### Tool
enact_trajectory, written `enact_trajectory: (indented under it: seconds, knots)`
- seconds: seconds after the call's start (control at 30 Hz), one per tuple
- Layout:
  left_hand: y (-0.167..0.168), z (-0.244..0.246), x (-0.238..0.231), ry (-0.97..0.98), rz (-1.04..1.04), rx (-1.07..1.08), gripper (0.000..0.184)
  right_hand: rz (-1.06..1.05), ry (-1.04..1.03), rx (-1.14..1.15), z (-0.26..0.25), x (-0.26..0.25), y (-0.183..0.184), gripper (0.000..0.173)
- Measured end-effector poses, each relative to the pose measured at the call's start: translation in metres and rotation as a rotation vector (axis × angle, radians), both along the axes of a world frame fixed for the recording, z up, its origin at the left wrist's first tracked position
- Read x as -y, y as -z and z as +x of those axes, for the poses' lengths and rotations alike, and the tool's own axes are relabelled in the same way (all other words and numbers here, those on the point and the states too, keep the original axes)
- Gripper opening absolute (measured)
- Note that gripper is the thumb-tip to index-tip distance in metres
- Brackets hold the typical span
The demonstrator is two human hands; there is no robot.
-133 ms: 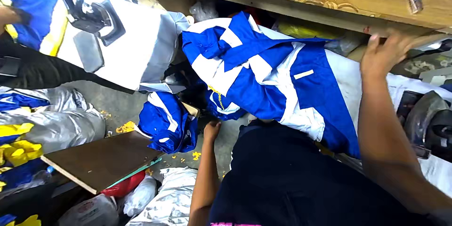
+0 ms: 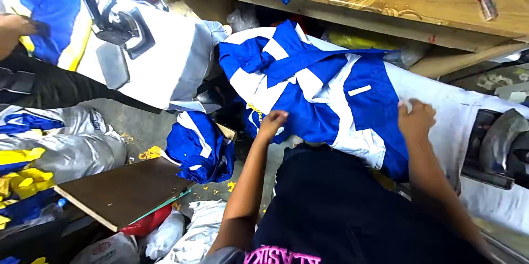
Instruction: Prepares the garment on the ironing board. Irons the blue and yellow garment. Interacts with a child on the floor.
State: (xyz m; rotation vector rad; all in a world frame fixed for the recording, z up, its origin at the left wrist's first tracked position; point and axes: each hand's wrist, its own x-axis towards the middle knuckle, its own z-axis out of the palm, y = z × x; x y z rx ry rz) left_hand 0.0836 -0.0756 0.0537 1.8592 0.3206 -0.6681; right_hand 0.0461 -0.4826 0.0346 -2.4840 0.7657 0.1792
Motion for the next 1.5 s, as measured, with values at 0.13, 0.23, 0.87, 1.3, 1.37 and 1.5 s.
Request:
enact_trajectory:
  seconds: [0.13, 0.23, 0.87, 1.3, 1.37, 1.5]
  knots:
    - [-0.046, 0.049, 0.097, 0.168, -0.596, -0.001, 0.042, -0.039, 0.058, -0.154, -0.068, -0.02, 0.021, 0.059]
    - [-0.047, 0.081, 0.166, 0.139, -0.746, -0.184, 0.059, -0.08, 0.142, -0.175, -0.098, -0.026, 0.023, 0.06]
    - [-0.032, 0.164, 0.198, -0.359, -0.965, -0.212, 0.019, -0.065, 0.535, -0.021, -0.165, -0.031, 0.044, 0.048]
    - [-0.13, 0.155, 0.045, -0.172, -1.387, 0.31, 0.058, -0.245, 0.486, 0.412, -0.115, -0.012, -0.049, 0.035]
    - [-0.148, 0.144, 0.024, -0.168, -1.394, 0.334, 0.054, -0.217, 0.427, 0.441, -0.104, -0.001, -0.065, 0.037]
    - [-0.18, 0.123, -0.008, -0.281, -1.391, 0.434, 0.049, -0.163, 0.285, 0.37, -0.077, 0.019, -0.094, 0.037]
